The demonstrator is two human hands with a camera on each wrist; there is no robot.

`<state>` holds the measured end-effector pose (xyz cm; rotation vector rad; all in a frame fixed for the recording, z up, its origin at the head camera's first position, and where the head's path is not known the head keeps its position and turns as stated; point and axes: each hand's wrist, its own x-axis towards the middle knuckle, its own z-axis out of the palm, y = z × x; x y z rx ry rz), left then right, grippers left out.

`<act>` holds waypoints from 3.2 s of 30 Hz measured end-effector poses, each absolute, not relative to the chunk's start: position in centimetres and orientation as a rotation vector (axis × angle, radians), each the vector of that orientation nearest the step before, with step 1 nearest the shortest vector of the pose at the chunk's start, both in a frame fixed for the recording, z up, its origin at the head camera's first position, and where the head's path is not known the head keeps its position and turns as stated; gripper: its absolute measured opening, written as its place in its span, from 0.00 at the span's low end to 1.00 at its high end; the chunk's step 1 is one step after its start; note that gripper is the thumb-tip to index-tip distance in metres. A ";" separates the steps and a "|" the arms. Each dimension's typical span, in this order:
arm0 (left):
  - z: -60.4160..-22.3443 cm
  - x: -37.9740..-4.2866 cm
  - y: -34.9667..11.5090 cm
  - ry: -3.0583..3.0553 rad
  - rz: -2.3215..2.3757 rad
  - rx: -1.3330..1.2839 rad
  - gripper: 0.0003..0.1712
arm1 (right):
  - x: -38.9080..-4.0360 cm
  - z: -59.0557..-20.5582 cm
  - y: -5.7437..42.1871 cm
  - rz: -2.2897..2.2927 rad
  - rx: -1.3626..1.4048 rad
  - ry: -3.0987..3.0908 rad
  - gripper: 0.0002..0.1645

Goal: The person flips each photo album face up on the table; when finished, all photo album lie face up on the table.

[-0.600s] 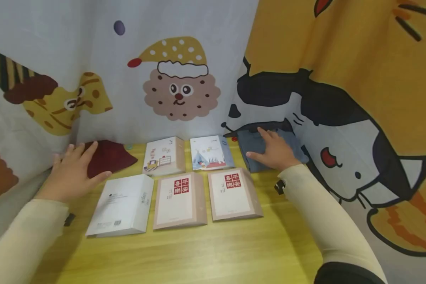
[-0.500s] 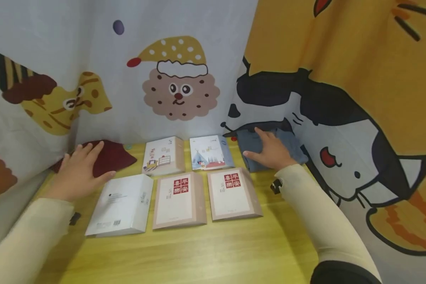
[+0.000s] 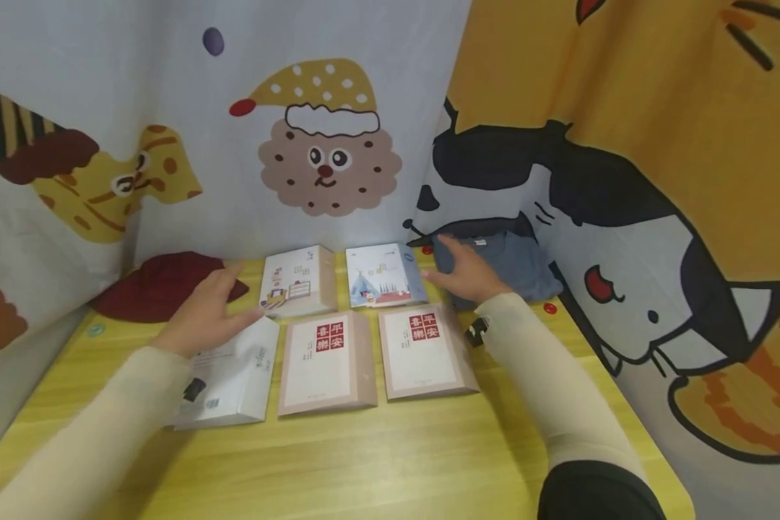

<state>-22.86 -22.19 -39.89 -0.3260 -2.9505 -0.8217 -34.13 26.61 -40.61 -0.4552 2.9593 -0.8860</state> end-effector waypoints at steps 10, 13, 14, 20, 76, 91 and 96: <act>-40.2 -25.0 -17.2 -2.906 -1.115 -0.426 0.52 | -36.0 -41.6 23.6 -0.950 -0.404 2.811 0.55; -39.7 -25.4 -16.4 -2.932 -1.165 -0.400 0.52 | -36.2 -41.7 22.8 -0.959 -0.405 2.750 0.55; -39.6 -25.6 -16.1 -2.940 -1.165 -0.391 0.52 | -36.2 -41.7 22.6 -0.953 -0.405 2.736 0.55; -38.5 -26.6 -14.5 -2.952 -1.185 -0.410 0.52 | -36.2 -41.8 21.7 -0.950 -0.408 2.688 0.54; -41.6 -35.3 -6.9 -3.387 -1.398 -0.519 0.44 | -38.1 -42.7 20.0 -0.795 -0.168 2.623 0.55; -42.3 -36.0 -6.3 -3.365 -1.489 -0.491 0.48 | -39.5 -43.2 20.6 -0.702 -0.207 2.647 0.46; -42.1 -36.2 -6.3 -3.320 -0.777 -1.068 0.34 | -39.7 -42.9 21.0 -0.691 -0.234 2.648 0.45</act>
